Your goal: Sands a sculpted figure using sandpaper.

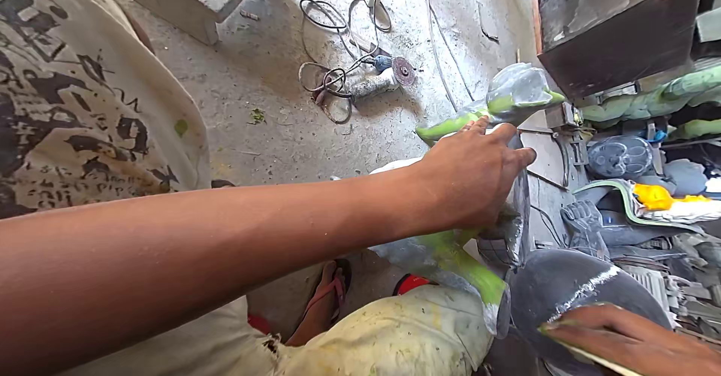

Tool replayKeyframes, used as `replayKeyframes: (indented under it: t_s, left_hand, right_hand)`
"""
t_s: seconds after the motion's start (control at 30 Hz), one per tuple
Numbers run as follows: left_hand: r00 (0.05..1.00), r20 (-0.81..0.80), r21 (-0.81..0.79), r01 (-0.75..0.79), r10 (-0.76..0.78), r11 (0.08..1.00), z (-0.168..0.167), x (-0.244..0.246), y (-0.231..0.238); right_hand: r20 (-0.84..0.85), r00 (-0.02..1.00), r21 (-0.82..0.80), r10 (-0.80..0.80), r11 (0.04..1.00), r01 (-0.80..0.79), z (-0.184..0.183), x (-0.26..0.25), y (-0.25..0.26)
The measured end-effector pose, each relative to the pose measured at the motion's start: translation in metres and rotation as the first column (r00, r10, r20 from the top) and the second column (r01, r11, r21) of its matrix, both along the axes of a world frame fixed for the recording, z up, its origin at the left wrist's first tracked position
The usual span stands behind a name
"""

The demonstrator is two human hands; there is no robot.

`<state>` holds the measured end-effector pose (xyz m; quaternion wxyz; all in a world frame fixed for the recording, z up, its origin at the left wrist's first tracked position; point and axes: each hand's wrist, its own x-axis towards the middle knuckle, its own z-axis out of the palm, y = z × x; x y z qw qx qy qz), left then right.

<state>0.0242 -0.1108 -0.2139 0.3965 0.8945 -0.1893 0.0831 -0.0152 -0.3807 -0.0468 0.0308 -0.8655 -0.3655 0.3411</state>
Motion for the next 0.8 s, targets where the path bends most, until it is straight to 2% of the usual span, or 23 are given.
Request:
replayKeyframes:
  t_s: [0.13, 0.27, 0.4, 0.5, 0.63, 0.8]
  left_hand:
    - [0.998, -0.014, -0.017, -0.067, 0.067, 0.998, -0.002, 0.002, 0.003]
    - [0.99, -0.057, -0.01, -0.13, 0.129, 0.991, -0.003, 0.002, 0.01]
    - [0.98, -0.093, 0.035, -0.175, 0.178, 0.984, -0.005, 0.005, 0.024]
    - [0.97, -0.096, 0.013, -0.222, 0.223, 0.975, -0.009, 0.005, 0.035]
    - [0.958, -0.082, 0.0, -0.277, 0.276, 0.961, -0.018, -0.002, 0.047]
    - [0.94, -0.045, -0.028, -0.339, 0.337, 0.941, -0.031, -0.023, 0.07]
  right_hand:
    - [0.114, 0.984, 0.198, -0.136, 0.974, 0.112, -0.012, -0.013, -0.018]
    - [0.119, 0.95, 0.42, -0.287, 0.882, 0.214, -0.048, -0.033, -0.032]
    - [0.092, 0.889, 0.64, -0.45, 0.71, 0.293, -0.102, -0.055, -0.035]
    - [0.032, 0.837, 0.755, -0.546, 0.562, 0.337, -0.151, -0.07, -0.018]
    - [-0.079, 0.79, 0.837, -0.608, 0.39, 0.384, -0.202, -0.075, 0.016]
    - [-0.188, 0.764, 0.888, -0.617, 0.225, 0.4, -0.234, -0.064, 0.063]
